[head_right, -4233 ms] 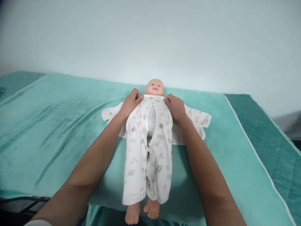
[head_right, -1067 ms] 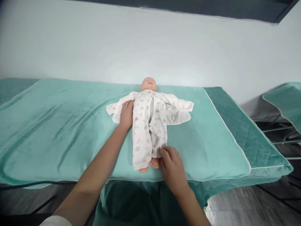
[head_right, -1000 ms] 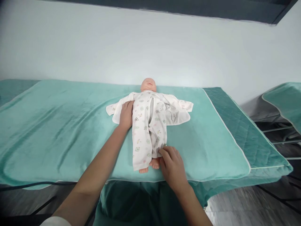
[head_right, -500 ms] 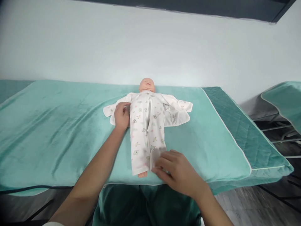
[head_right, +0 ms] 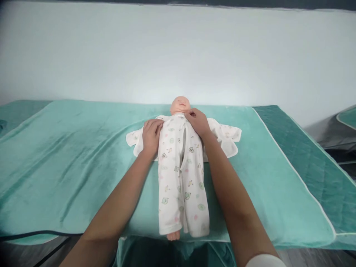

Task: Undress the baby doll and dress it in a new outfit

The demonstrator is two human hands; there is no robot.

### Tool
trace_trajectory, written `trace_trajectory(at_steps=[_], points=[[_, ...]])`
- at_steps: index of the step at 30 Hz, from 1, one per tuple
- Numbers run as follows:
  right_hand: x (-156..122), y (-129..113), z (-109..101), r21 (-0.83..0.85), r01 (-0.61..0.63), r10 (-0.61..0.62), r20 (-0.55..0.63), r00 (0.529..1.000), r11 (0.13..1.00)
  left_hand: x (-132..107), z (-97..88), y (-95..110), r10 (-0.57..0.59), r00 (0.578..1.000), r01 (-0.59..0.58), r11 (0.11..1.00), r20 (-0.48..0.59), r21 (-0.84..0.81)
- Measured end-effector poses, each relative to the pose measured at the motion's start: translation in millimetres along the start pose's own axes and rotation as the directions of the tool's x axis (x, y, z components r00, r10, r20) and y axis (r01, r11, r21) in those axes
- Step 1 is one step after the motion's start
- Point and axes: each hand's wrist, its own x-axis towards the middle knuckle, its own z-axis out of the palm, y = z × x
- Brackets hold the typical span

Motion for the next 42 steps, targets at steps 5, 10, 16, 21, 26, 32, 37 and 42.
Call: trace_trajectory(at_steps=[5, 10, 16, 21, 26, 32, 37, 42], points=[[0.5, 19.9, -7.6, 0.039, 0.004, -0.006, 0.053, 0.999, 0.999, 43.3, 12.9, -1.3, -0.026, 0.979, 0.048, 0.994, 0.202, -0.102], [-1.1, 19.1, -27.8, -0.061, 0.031, -0.016, 0.233, 0.972, 0.998, 69.7, 12.1, 4.5, -0.046, 0.917, 0.121, 0.979, 0.397, -0.166], [2.5, 16.4, -49.2, -0.017, -0.040, 0.043, 0.510, 0.859, 0.999, 73.2, -0.3, 12.8, 0.001, 0.853, 0.136, 0.965, 0.522, -0.224], [5.6, 23.0, -40.3, -0.009, 0.012, -0.008, 0.410, 0.912, 1.000, 68.1, 2.3, 13.3, -0.064, 0.886, 0.160, 0.972, 0.459, -0.173], [9.4, 23.5, -18.5, -0.241, 0.031, 0.000, 0.127, 0.992, 0.970, 63.5, 11.2, 4.6, -0.148, 0.928, 0.187, 0.979, 0.342, -0.083], [4.5, 23.1, -10.1, -0.155, 0.035, -0.016, 0.121, 0.992, 0.987, 55.9, 18.4, -8.5, -0.242, 0.937, 0.254, 0.967, 0.252, -0.014], [-6.4, 24.9, -12.1, -0.058, 0.102, -0.094, 0.118, 0.989, 0.993, 48.5, 20.9, -13.2, -0.294, 0.918, 0.323, 0.944, 0.268, -0.069], [-22.4, 33.7, -14.9, -0.049, 0.163, -0.157, 0.099, 0.983, 0.986, 36.2, 15.4, -13.2, -0.213, 0.927, 0.219, 0.976, 0.308, 0.014]])
